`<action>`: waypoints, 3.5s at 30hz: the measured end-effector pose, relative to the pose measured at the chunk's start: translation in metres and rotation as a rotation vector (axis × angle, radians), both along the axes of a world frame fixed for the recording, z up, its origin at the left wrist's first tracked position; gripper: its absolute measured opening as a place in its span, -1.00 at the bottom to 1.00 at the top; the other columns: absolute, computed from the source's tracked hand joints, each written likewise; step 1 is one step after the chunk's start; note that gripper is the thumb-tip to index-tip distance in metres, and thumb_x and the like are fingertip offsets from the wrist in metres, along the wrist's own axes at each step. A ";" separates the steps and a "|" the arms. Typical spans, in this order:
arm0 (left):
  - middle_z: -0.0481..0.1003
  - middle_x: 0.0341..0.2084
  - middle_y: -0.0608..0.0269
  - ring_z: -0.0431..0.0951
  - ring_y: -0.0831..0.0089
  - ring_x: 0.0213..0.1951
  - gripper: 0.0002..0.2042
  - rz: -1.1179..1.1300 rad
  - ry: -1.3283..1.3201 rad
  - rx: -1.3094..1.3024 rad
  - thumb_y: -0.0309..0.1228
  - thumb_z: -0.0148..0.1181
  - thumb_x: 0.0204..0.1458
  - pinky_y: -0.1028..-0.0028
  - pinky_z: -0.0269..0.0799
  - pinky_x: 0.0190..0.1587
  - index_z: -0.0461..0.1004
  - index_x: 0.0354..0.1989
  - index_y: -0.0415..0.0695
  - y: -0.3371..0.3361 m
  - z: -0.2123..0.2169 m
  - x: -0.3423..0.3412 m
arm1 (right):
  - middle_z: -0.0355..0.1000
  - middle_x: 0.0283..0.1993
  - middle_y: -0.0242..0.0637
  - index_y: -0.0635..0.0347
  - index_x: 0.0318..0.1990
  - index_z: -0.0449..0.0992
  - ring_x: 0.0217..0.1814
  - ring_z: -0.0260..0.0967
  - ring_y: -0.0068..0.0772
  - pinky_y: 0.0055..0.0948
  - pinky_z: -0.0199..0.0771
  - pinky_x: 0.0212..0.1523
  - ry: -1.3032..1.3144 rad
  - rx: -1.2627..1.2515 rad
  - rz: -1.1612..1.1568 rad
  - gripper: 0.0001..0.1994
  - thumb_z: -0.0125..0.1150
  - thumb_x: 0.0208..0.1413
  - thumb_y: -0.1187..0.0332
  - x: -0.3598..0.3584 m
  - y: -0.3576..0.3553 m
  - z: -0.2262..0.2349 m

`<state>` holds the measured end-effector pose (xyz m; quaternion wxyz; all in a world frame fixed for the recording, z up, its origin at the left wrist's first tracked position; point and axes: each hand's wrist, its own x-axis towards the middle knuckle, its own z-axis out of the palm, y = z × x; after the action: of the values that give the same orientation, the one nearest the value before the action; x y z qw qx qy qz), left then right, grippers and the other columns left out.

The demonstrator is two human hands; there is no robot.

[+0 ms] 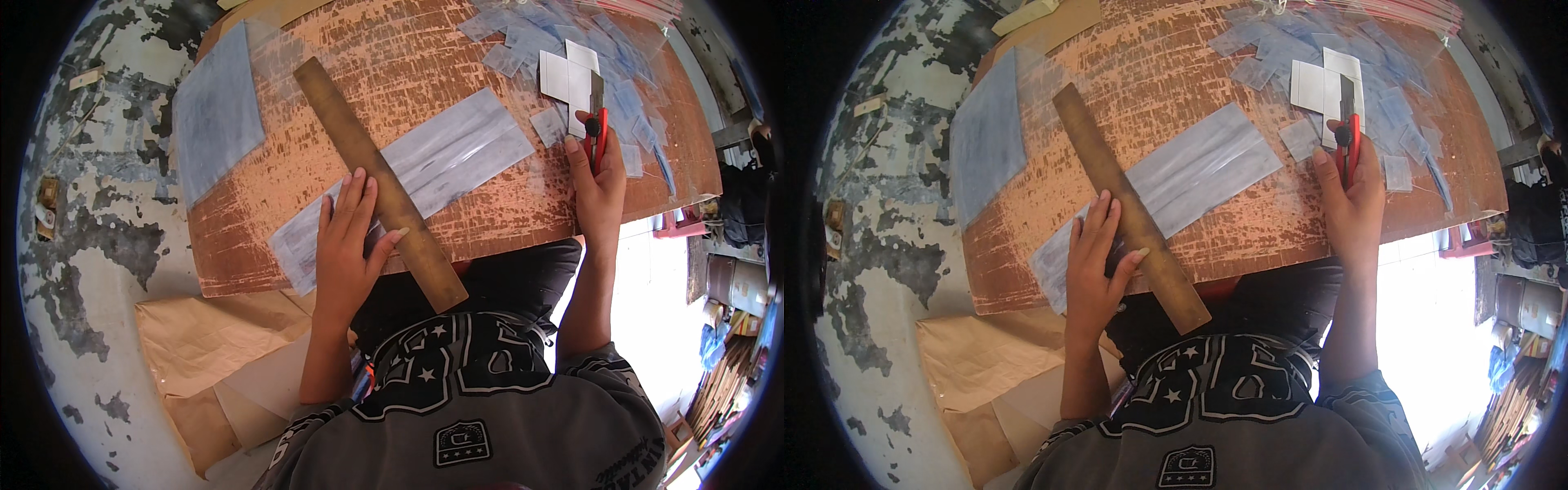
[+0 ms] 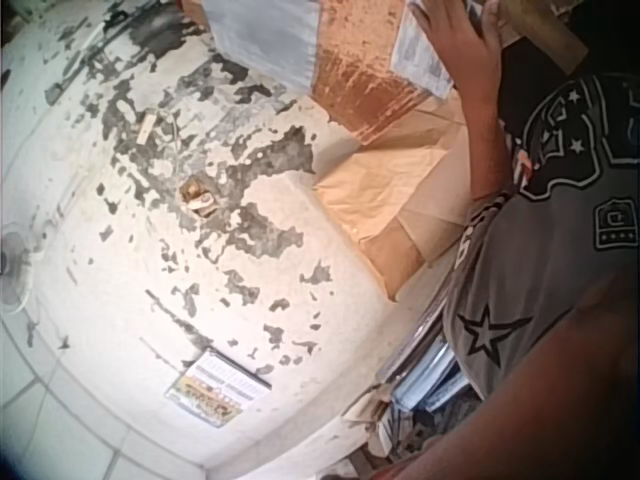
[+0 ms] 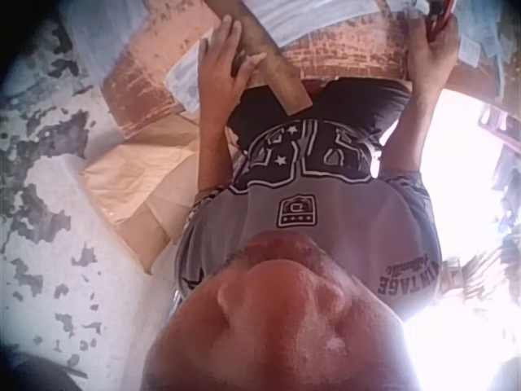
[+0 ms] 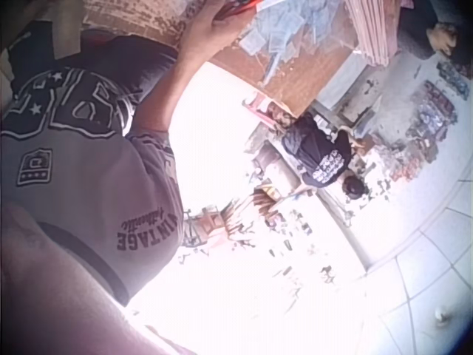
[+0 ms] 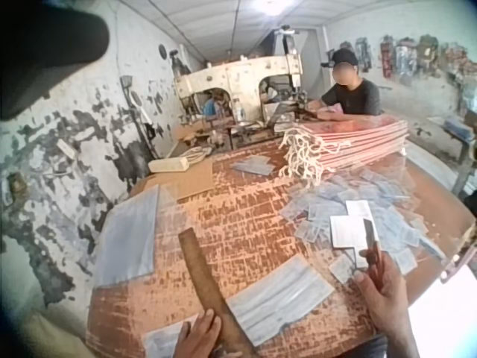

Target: The person uses a red utility knife and a wooden ruler to cut translucent plastic sheets on a wooden table. They repeatedly align the ruler, score the material, and separate the cut pieces, stacking them on the table.

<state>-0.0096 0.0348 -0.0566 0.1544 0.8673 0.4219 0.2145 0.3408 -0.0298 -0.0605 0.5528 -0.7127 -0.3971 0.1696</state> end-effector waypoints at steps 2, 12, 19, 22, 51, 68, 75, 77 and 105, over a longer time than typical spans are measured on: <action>0.31 0.57 -0.04 0.31 -0.02 0.57 -0.31 0.000 -0.002 0.006 -0.16 0.34 0.31 -0.13 -0.02 0.63 0.36 0.56 -0.19 -0.001 0.000 0.001 | 0.51 -0.14 -0.35 0.26 0.34 0.53 -0.08 0.42 -0.51 -0.43 0.44 0.06 -0.015 -0.004 -0.004 -0.57 0.35 0.44 0.25 0.000 0.000 0.000; 0.31 0.57 -0.05 0.31 -0.01 0.56 -0.31 0.006 -0.009 -0.008 -0.16 0.35 0.30 -0.14 -0.02 0.63 0.37 0.55 -0.20 -0.001 0.003 0.002 | 0.45 -0.14 -0.39 0.25 0.35 0.52 -0.11 0.36 -0.53 -0.44 0.41 0.04 -0.039 -0.011 0.000 -0.55 0.35 0.44 0.21 0.003 0.000 -0.001; 0.31 0.57 -0.05 0.32 -0.01 0.56 -0.30 0.003 -0.013 0.007 -0.16 0.36 0.29 -0.14 -0.01 0.62 0.37 0.55 -0.19 0.001 0.000 0.001 | 0.45 -0.14 -0.41 0.25 0.34 0.52 -0.09 0.35 -0.54 -0.45 0.40 0.04 -0.043 -0.016 0.005 -0.56 0.35 0.45 0.22 0.002 0.001 0.000; 0.31 0.57 -0.04 0.32 -0.01 0.56 -0.30 0.004 -0.012 0.007 -0.17 0.37 0.27 -0.14 0.00 0.62 0.37 0.55 -0.18 0.000 -0.001 0.000 | 0.44 -0.15 -0.42 0.25 0.35 0.52 -0.10 0.35 -0.54 -0.45 0.40 0.03 -0.101 -0.019 -0.003 -0.56 0.35 0.45 0.22 0.001 0.001 -0.001; 0.30 0.58 -0.02 0.30 -0.04 0.57 -0.26 0.012 -0.005 0.030 -0.11 0.40 0.24 -0.13 0.07 0.59 0.38 0.55 -0.15 0.000 -0.003 -0.001 | 0.38 -0.25 -0.52 0.25 0.35 0.50 -0.18 0.28 -0.66 -0.57 0.31 -0.06 -0.038 -0.004 0.022 -0.57 0.34 0.48 0.21 -0.002 0.001 -0.001; 0.30 0.58 0.01 0.30 0.00 0.58 -0.28 0.021 -0.015 0.010 -0.10 0.39 0.24 -0.14 0.07 0.60 0.39 0.55 -0.12 0.000 -0.002 -0.001 | 0.48 -0.15 -0.40 0.26 0.37 0.49 -0.09 0.36 -0.59 -0.50 0.39 0.05 -0.052 -0.001 0.023 -0.56 0.33 0.47 0.24 0.001 0.001 -0.003; 0.30 0.58 0.01 0.29 0.00 0.58 -0.27 0.021 0.002 0.010 -0.12 0.39 0.24 -0.13 0.06 0.60 0.38 0.55 -0.12 0.000 0.000 0.000 | 0.47 -0.17 -0.41 0.26 0.36 0.49 -0.13 0.35 -0.60 -0.50 0.38 0.01 -0.033 -0.006 0.018 -0.56 0.33 0.48 0.23 -0.003 0.001 0.001; 0.30 0.58 0.01 0.28 0.00 0.59 -0.27 0.021 0.001 0.013 -0.12 0.40 0.23 -0.13 0.06 0.60 0.38 0.56 -0.12 0.000 -0.001 0.000 | 0.47 -0.17 -0.41 0.26 0.36 0.49 -0.13 0.35 -0.60 -0.50 0.38 0.01 -0.028 -0.013 0.020 -0.56 0.33 0.48 0.23 -0.002 0.001 0.001; 0.30 0.58 -0.03 0.28 -0.04 0.58 -0.27 0.012 0.006 0.016 -0.10 0.37 0.27 -0.12 0.05 0.60 0.37 0.55 -0.17 0.000 -0.002 -0.001 | 0.41 -0.22 -0.48 0.22 0.35 0.50 -0.14 0.30 -0.60 -0.53 0.34 -0.01 -0.049 -0.021 0.016 -0.56 0.34 0.47 0.20 -0.002 0.000 0.000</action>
<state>-0.0106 0.0350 -0.0583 0.1448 0.8665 0.4259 0.2164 0.3392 -0.0294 -0.0604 0.5342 -0.7191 -0.4144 0.1606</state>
